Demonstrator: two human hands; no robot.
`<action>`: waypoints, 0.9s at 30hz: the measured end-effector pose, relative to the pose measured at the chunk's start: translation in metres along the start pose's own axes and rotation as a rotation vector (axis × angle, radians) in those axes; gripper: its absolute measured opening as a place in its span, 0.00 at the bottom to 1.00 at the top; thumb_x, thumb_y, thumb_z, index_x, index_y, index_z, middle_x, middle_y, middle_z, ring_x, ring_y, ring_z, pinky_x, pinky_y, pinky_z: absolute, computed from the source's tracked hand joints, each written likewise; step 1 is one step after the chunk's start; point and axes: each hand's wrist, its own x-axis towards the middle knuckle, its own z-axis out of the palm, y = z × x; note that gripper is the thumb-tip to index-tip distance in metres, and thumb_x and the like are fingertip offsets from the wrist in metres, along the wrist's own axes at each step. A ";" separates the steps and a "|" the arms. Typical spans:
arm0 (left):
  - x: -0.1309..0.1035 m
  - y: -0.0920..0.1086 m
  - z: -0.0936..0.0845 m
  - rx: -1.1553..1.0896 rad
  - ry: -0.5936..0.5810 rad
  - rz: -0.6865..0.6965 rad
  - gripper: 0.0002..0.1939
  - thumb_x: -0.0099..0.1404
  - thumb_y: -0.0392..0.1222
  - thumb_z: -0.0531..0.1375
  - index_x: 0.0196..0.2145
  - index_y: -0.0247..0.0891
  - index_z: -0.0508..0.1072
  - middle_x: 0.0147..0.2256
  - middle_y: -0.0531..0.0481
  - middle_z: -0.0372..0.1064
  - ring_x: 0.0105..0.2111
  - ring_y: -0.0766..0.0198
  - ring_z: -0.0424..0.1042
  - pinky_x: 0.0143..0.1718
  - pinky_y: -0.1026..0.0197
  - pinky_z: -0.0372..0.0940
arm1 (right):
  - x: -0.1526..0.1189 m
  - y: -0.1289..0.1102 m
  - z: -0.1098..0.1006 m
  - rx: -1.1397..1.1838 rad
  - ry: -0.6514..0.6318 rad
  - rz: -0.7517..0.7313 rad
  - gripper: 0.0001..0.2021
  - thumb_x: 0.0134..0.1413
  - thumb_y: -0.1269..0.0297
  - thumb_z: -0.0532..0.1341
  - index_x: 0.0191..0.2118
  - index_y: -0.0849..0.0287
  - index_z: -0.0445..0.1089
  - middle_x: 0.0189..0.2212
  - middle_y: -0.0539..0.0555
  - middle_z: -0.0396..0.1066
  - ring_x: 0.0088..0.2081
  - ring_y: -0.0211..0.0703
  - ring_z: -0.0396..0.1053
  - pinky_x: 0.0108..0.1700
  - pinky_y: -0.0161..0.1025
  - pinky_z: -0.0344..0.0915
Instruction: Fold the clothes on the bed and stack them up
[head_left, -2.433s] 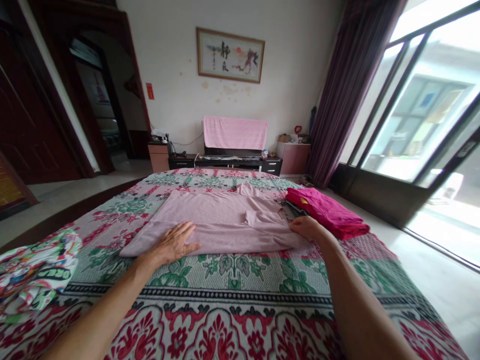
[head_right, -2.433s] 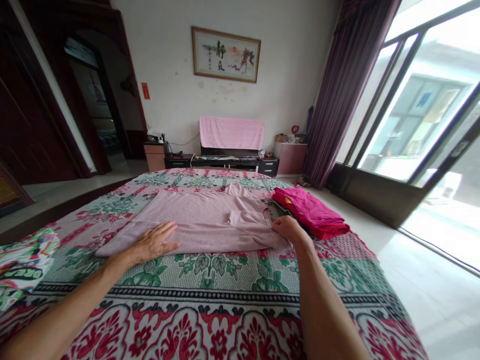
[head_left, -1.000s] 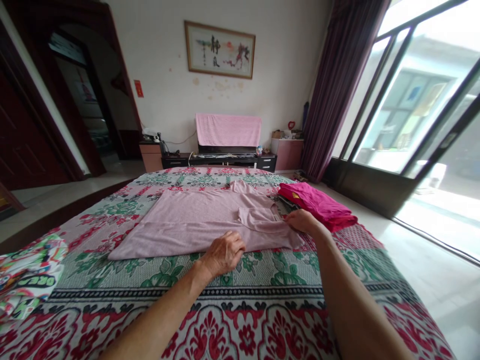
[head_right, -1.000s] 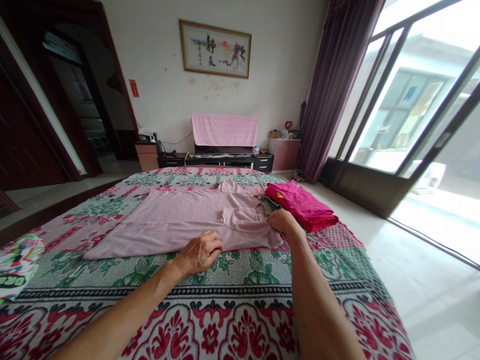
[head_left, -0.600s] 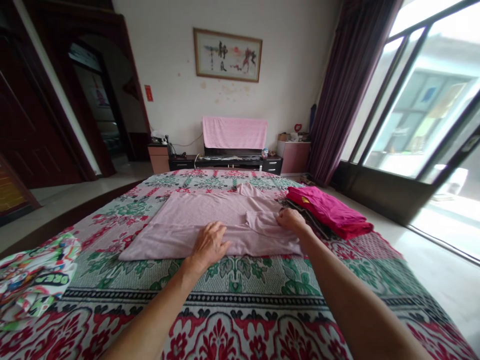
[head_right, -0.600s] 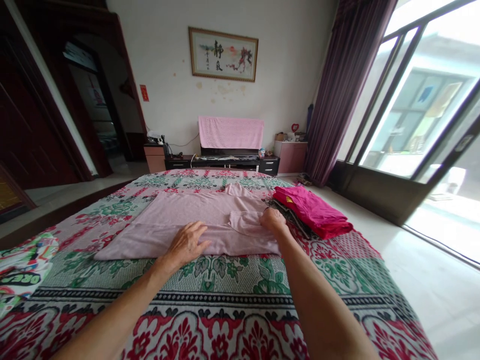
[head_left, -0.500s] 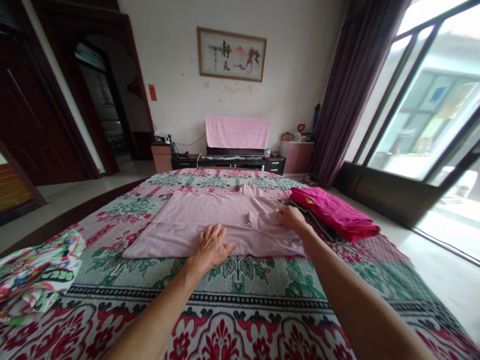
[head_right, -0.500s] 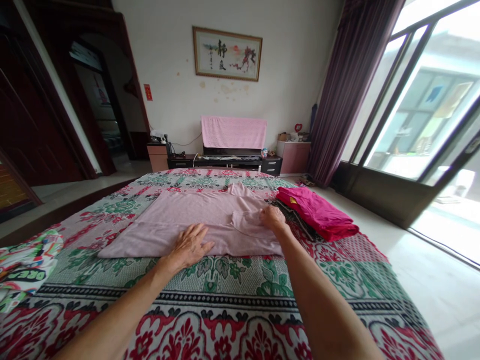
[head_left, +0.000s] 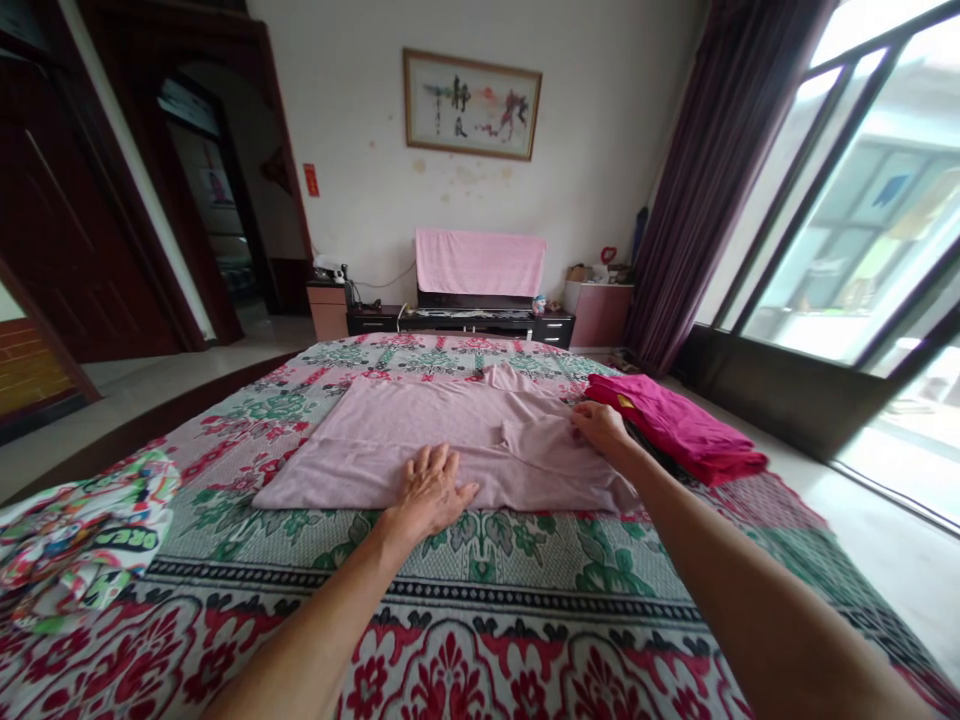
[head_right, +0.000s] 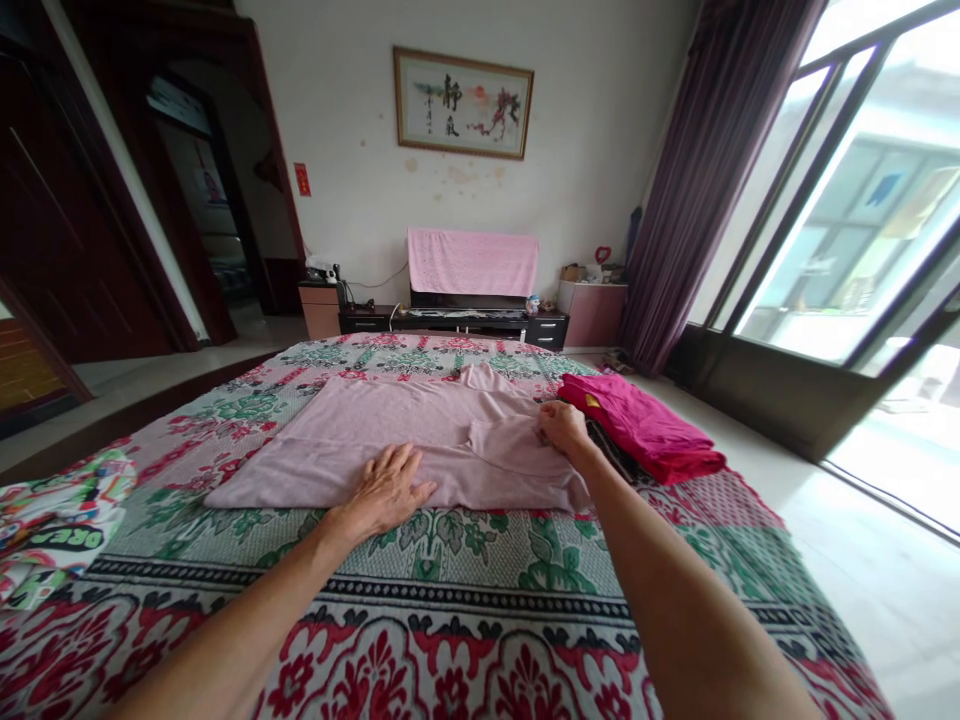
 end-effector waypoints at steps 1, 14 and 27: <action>0.000 0.000 0.000 0.000 -0.002 -0.003 0.34 0.67 0.58 0.46 0.63 0.35 0.59 0.66 0.38 0.47 0.65 0.44 0.46 0.61 0.40 0.47 | -0.001 -0.002 -0.004 -0.019 0.037 -0.003 0.16 0.55 0.63 0.56 0.45 0.60 0.75 0.34 0.54 0.77 0.35 0.41 0.72 0.36 0.31 0.61; 0.000 -0.002 0.002 0.004 0.026 0.024 0.34 0.66 0.58 0.47 0.62 0.34 0.60 0.66 0.37 0.49 0.65 0.43 0.48 0.60 0.39 0.49 | -0.011 -0.086 0.038 -0.237 -0.218 -0.283 0.19 0.55 0.70 0.55 0.51 0.58 0.72 0.44 0.59 0.75 0.45 0.47 0.72 0.45 0.35 0.63; -0.001 -0.001 0.001 0.014 0.054 0.029 0.32 0.66 0.57 0.48 0.62 0.36 0.61 0.65 0.38 0.51 0.64 0.43 0.50 0.59 0.40 0.51 | -0.024 -0.098 0.058 -0.078 -0.004 -0.175 0.19 0.64 0.64 0.45 0.50 0.60 0.69 0.47 0.62 0.71 0.46 0.49 0.70 0.44 0.38 0.61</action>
